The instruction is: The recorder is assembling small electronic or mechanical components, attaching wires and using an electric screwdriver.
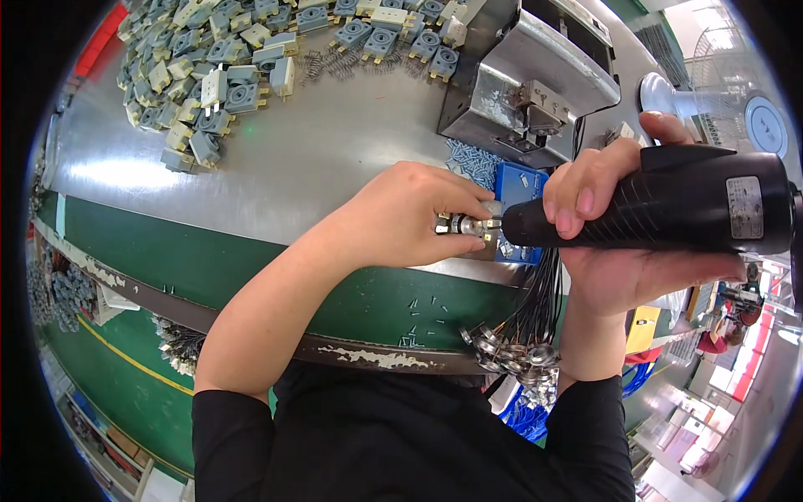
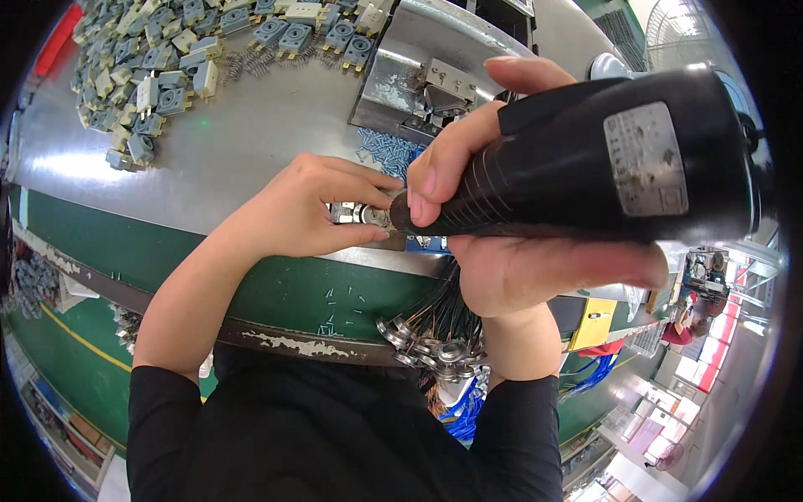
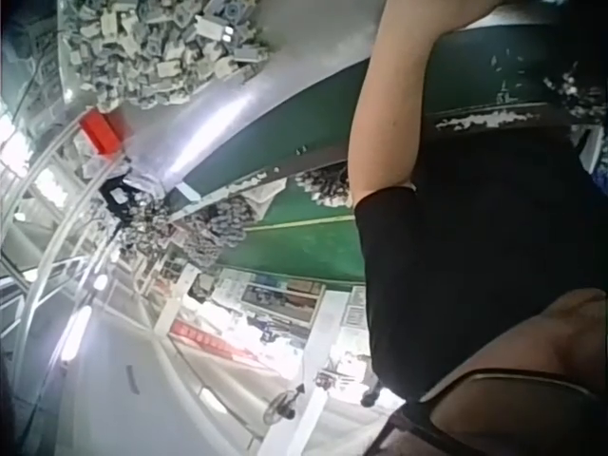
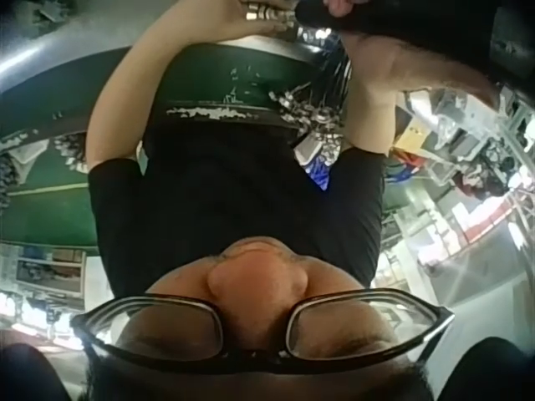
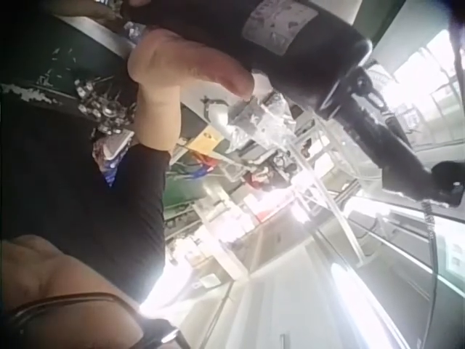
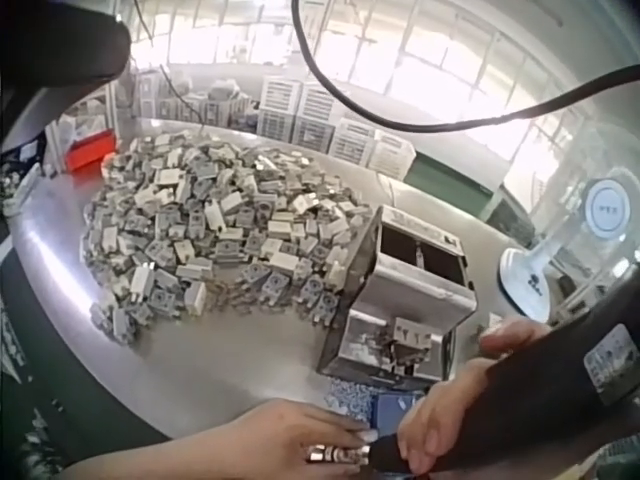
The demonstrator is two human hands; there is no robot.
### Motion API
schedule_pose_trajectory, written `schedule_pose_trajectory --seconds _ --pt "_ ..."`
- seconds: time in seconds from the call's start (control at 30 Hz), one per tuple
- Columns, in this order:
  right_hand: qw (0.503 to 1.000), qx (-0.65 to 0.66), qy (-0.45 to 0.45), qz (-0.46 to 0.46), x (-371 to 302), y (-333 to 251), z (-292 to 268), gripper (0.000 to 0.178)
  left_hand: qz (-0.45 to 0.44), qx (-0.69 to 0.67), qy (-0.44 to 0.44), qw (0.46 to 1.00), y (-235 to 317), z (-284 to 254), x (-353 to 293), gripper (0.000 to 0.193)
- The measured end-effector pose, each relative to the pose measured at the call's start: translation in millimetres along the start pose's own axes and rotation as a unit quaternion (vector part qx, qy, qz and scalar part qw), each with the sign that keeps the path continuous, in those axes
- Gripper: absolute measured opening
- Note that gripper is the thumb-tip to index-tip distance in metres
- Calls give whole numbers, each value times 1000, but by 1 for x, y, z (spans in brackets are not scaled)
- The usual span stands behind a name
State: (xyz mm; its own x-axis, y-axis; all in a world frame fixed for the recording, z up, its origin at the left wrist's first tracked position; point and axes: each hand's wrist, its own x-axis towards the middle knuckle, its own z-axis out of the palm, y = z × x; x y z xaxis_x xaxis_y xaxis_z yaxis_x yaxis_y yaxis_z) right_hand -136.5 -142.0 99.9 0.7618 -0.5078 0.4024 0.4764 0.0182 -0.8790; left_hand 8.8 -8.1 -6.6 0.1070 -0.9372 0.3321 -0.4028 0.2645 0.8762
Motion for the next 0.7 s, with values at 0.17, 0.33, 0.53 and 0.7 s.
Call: schedule_pose_trajectory --seconds 0.17,0.33,0.53,0.7 --pt "999 -19 -22 -19 -4 3 -3 125 -4 -4 1 1000 -1 1 0 31" --pt "993 -12 -108 -52 -3 5 -7 111 8 0 10 1000 -4 2 -1 32" --pt "990 -16 -115 -84 -4 14 -3 106 4 -3 11 1000 -9 3 0 31" --pt "989 -23 -124 -79 -5 15 -4 107 6 2 12 1000 -8 5 -1 32"
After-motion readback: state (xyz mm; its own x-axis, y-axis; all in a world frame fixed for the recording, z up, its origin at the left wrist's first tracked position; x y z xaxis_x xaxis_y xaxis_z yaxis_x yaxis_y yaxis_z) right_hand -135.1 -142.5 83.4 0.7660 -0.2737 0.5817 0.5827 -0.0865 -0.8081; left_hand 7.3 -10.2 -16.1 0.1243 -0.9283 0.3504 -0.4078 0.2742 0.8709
